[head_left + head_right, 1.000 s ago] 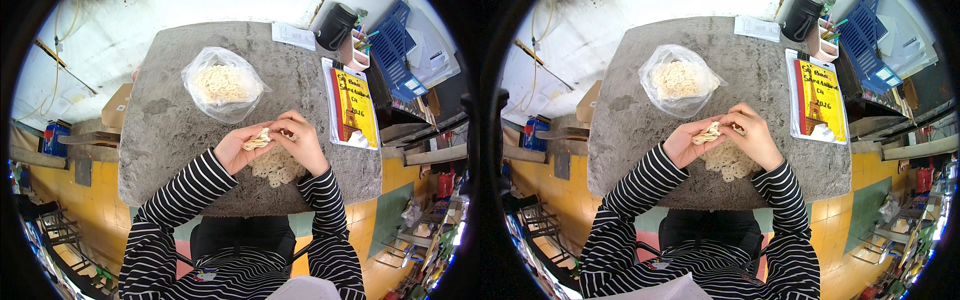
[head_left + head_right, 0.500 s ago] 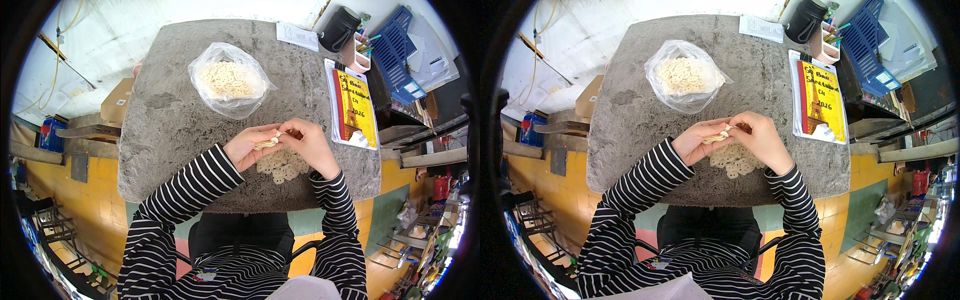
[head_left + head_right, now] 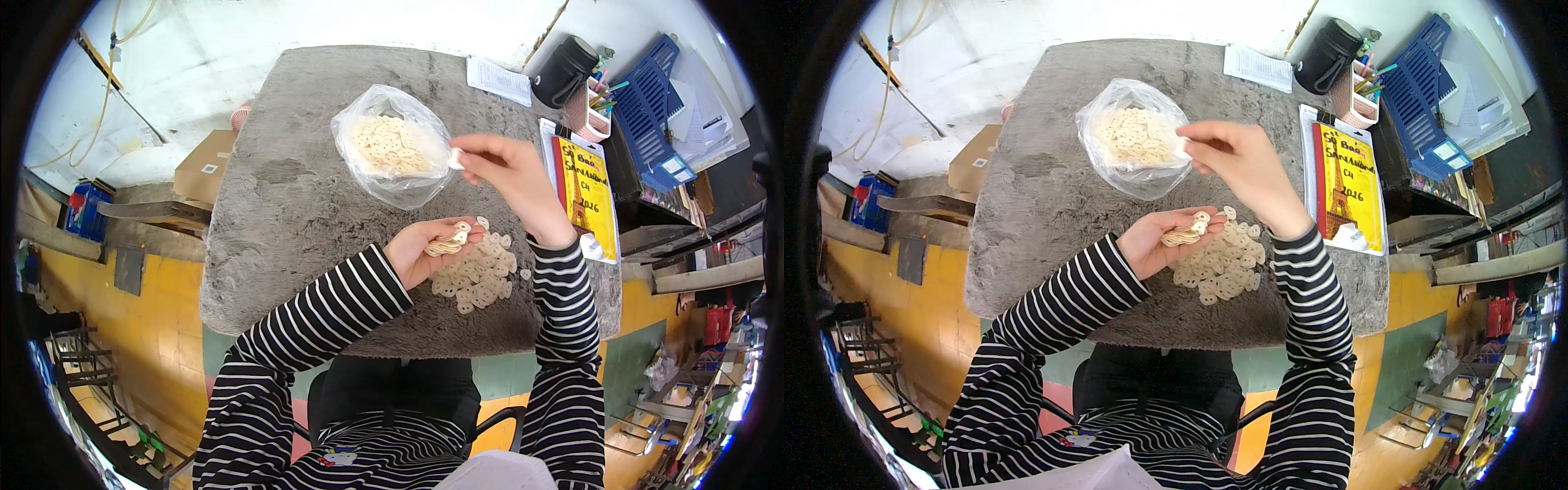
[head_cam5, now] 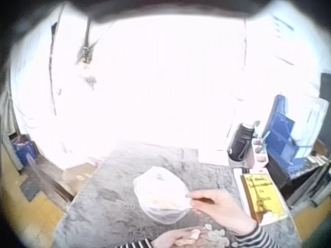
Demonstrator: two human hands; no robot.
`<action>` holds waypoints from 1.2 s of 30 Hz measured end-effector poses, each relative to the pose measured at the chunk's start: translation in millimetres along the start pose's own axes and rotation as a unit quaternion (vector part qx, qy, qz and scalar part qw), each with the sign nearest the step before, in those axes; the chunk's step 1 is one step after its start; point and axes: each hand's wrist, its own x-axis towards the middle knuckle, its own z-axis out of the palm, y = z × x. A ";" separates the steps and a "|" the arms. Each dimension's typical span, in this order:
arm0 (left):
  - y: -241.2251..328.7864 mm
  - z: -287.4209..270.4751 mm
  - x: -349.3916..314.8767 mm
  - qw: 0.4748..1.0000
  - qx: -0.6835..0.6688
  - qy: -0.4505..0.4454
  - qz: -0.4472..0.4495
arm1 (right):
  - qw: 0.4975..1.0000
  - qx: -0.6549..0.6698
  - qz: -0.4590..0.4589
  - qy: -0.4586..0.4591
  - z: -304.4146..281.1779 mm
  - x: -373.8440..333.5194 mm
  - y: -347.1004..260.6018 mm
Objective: The person sits at a table and repeatedly picks up small white circular pieces from a plastic bag, inspects them, and places them on a gray cloth. The person then gathers the pieces back into the bag and seals it.
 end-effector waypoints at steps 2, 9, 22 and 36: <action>1.8 0.4 0.4 1.000 0.001 0.007 0.005 | 0.995 -0.060 -0.075 -0.011 9.1 25.5 -2.6; 5.4 4.0 -3.0 0.998 0.010 0.039 0.041 | 0.983 -0.173 -0.068 0.002 1.2 14.9 -7.3; -7.4 0.2 -0.8 0.999 -0.028 0.017 -0.008 | 0.985 -0.170 -0.023 0.009 15.7 -69.2 39.8; -10.7 4.3 -4.0 0.996 0.080 -0.022 0.024 | 0.986 -0.163 -0.020 -0.005 17.0 -76.7 32.4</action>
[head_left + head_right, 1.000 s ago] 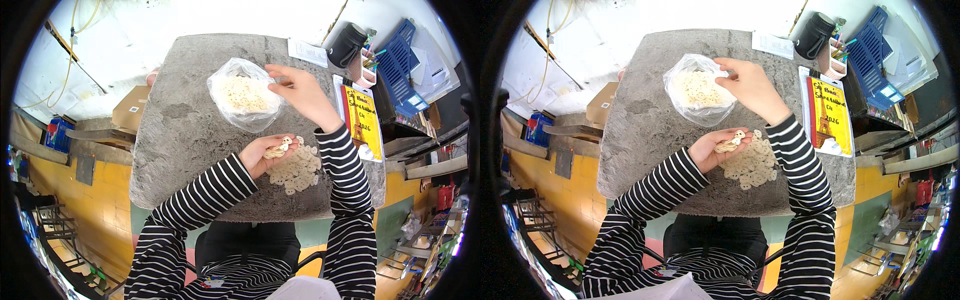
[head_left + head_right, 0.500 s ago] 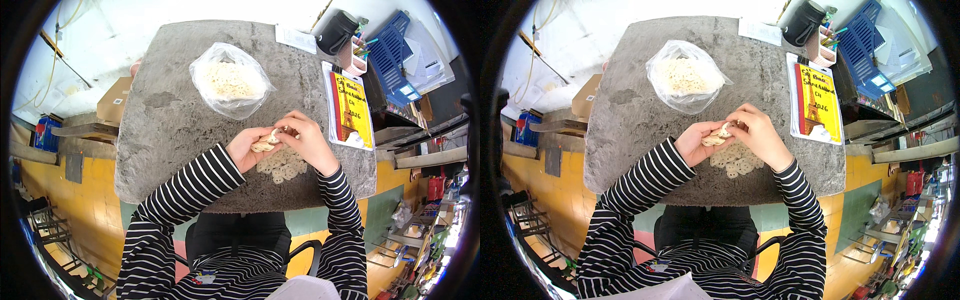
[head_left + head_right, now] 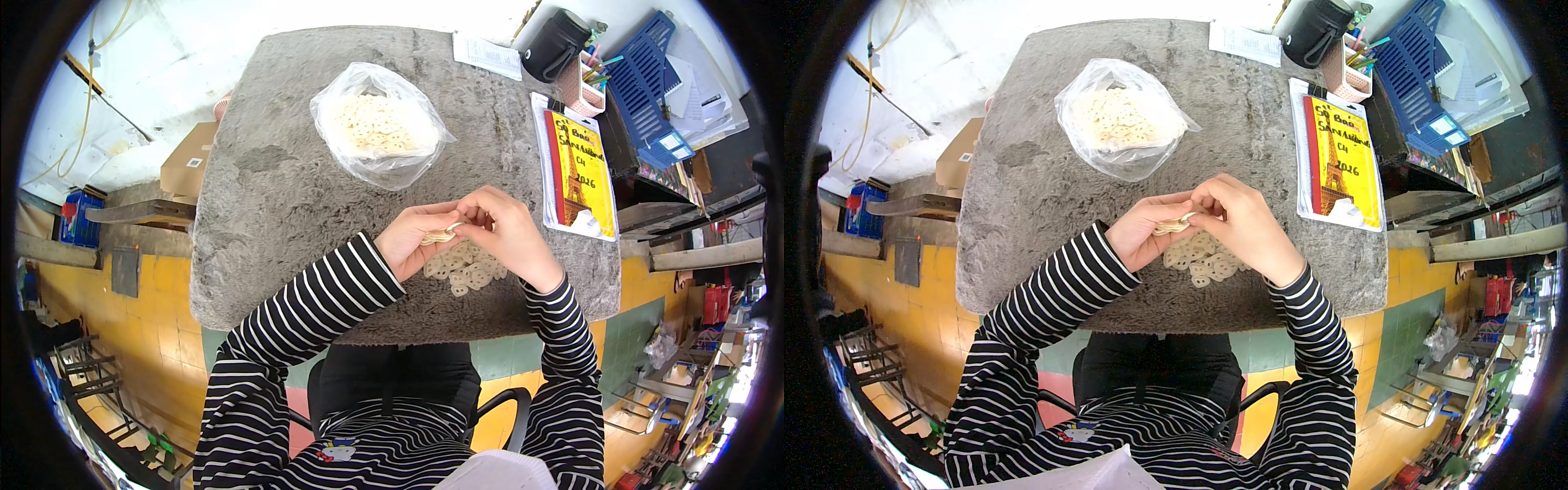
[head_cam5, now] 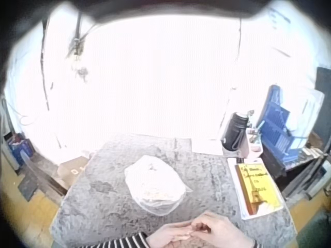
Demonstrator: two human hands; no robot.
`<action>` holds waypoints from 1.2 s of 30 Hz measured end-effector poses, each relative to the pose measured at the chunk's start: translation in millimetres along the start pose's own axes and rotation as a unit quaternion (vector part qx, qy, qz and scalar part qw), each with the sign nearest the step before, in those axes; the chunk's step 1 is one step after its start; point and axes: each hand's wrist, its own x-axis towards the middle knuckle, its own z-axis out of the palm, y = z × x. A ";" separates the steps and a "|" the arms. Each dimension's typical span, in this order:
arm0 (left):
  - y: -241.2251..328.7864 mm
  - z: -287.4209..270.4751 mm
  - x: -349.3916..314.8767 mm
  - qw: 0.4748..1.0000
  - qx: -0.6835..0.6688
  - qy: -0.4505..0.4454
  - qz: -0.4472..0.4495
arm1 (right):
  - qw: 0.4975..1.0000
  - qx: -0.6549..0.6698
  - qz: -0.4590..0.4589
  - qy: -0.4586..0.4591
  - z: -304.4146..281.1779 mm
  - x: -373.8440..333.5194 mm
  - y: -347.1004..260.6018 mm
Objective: The person sits at a table and repeatedly picks up small white circular pieces from a plastic bag, inspects them, and places them on a gray cloth. The person then gathers the pieces back into the bag and seals it.
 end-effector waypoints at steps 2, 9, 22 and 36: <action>-0.1 0.7 -0.3 1.000 -0.022 0.012 -0.004 | 1.000 0.011 0.015 -0.016 -3.9 1.4 -2.6; 1.6 2.4 0.7 0.996 -0.091 0.018 -0.013 | 0.998 -0.005 0.002 -0.070 -14.1 4.3 -10.0; 11.0 3.5 1.2 0.980 -0.191 0.015 0.053 | 0.998 0.019 0.025 -0.056 -19.1 15.7 -5.4; 15.5 -1.7 6.6 0.988 -0.128 0.044 0.079 | 0.997 0.037 -0.058 -0.018 -18.2 121.7 -37.6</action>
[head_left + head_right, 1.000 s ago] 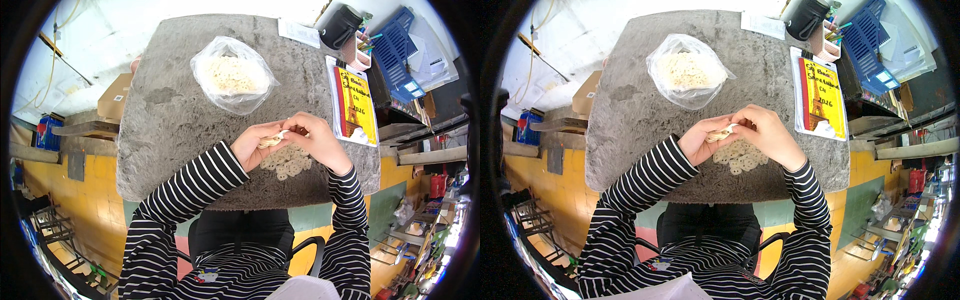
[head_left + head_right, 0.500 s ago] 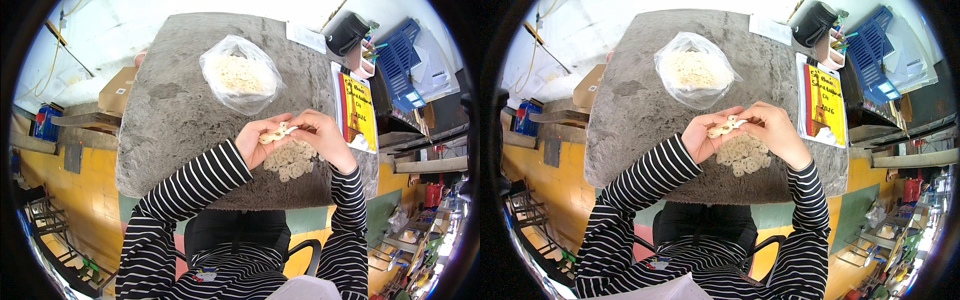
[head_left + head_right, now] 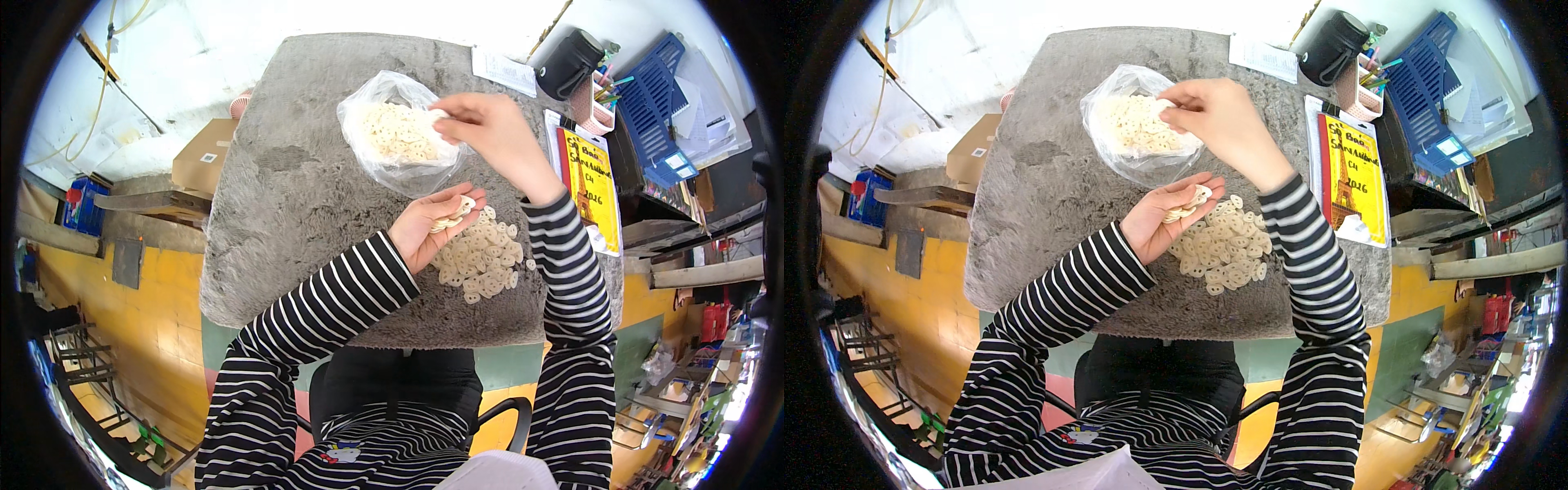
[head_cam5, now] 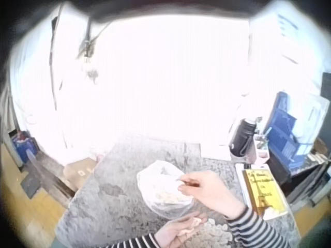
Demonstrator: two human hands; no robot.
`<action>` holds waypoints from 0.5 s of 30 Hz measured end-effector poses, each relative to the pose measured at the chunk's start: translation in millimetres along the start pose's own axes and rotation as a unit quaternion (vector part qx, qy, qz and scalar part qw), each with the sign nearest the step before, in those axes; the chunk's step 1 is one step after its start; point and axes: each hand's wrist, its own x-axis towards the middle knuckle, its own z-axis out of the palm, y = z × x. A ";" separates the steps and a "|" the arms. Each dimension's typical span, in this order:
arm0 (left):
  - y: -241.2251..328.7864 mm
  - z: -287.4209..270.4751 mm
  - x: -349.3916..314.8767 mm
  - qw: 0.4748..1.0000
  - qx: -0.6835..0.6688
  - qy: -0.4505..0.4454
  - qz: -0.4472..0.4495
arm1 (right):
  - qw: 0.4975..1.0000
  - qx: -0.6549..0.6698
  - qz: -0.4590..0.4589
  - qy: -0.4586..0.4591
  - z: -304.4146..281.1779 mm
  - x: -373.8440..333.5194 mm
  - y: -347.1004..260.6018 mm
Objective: The person sits at a table and repeatedly picks up small white circular pieces from a plastic bag, inspects them, and places them on a gray cloth. The person then gathers the pieces back into the bag and seals it.
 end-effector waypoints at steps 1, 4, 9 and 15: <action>-0.4 0.1 -0.3 1.000 0.006 0.001 -0.002 | 1.000 -0.027 0.000 0.007 3.0 6.1 -1.1; 0.2 -0.8 -1.1 1.000 0.020 0.003 -0.006 | 0.997 -0.061 -0.050 0.014 5.4 8.1 -5.4; -4.4 -5.8 -1.2 1.000 0.026 0.012 0.000 | 0.990 -0.120 -0.025 -0.066 -3.1 -52.3 -6.3; -11.0 -11.7 0.6 0.998 0.020 -0.055 -0.026 | 0.997 -0.074 0.029 -0.016 15.3 -98.8 6.8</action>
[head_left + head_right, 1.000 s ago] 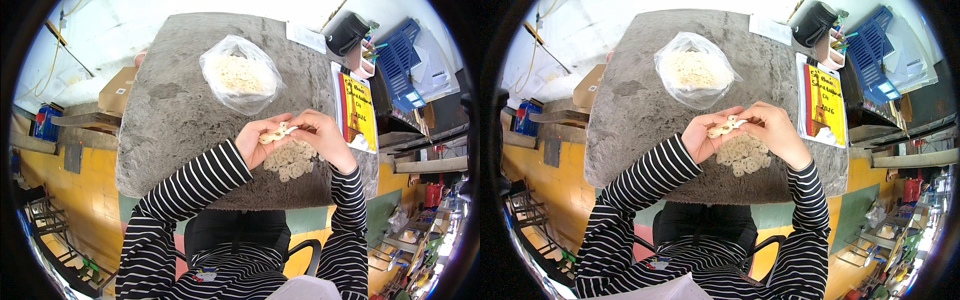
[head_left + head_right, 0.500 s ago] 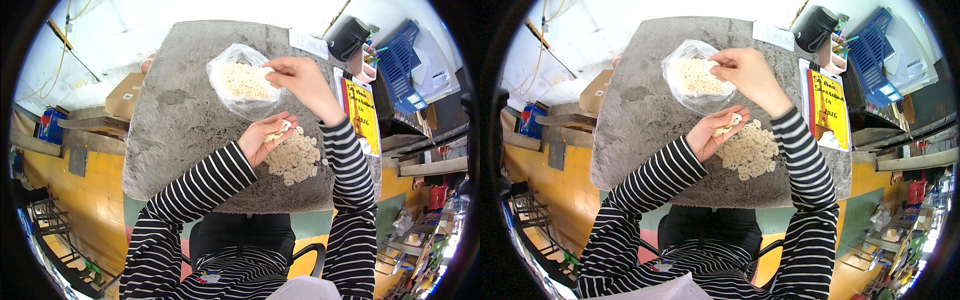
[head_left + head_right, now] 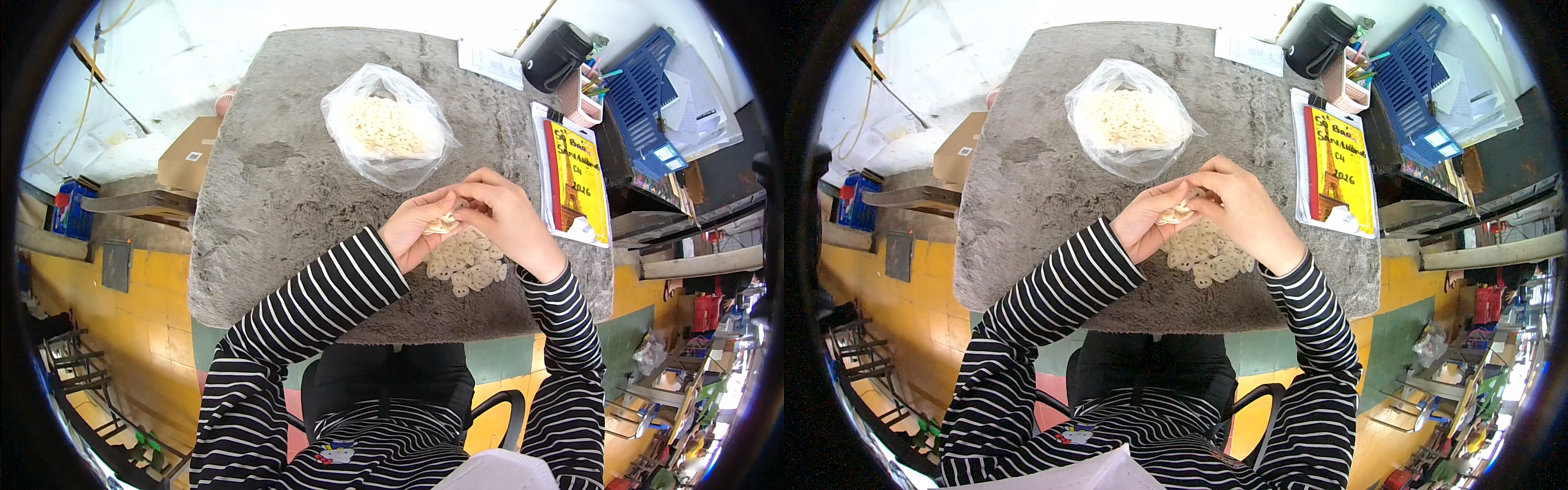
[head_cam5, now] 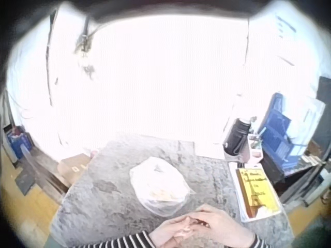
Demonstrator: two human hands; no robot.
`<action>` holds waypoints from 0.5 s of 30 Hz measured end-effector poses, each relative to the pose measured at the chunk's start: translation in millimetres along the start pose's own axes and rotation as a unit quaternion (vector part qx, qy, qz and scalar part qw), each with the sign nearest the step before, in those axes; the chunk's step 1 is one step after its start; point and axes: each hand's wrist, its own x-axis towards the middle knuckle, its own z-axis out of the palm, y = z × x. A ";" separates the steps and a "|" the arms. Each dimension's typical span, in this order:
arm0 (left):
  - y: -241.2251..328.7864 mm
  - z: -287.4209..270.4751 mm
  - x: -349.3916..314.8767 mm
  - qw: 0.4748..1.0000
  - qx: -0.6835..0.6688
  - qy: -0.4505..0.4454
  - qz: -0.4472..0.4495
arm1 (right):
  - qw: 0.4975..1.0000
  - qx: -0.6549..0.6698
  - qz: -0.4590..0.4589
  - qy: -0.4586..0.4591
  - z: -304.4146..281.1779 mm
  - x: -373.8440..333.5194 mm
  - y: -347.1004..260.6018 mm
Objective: The person sits at a table and repeatedly picks up small white circular pieces from a plastic bag, inspects them, and places them on a gray cloth. The person then gathers the pieces back into the bag and seals it.
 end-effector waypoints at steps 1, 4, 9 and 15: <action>-0.8 0.2 0.1 1.000 -0.001 0.001 -0.003 | 1.000 0.002 0.004 0.002 1.5 -2.2 1.0; 0.0 1.7 -0.8 1.000 -0.012 0.002 -0.016 | 1.000 0.013 0.024 0.012 4.2 -6.5 1.1; 6.1 6.7 -1.7 0.996 -0.066 -0.036 -0.039 | 0.991 0.100 0.089 0.001 -4.4 -11.2 6.9; 6.8 13.2 -3.3 0.999 -0.035 -0.009 -0.029 | 0.969 0.202 0.136 0.038 -16.7 -4.5 22.6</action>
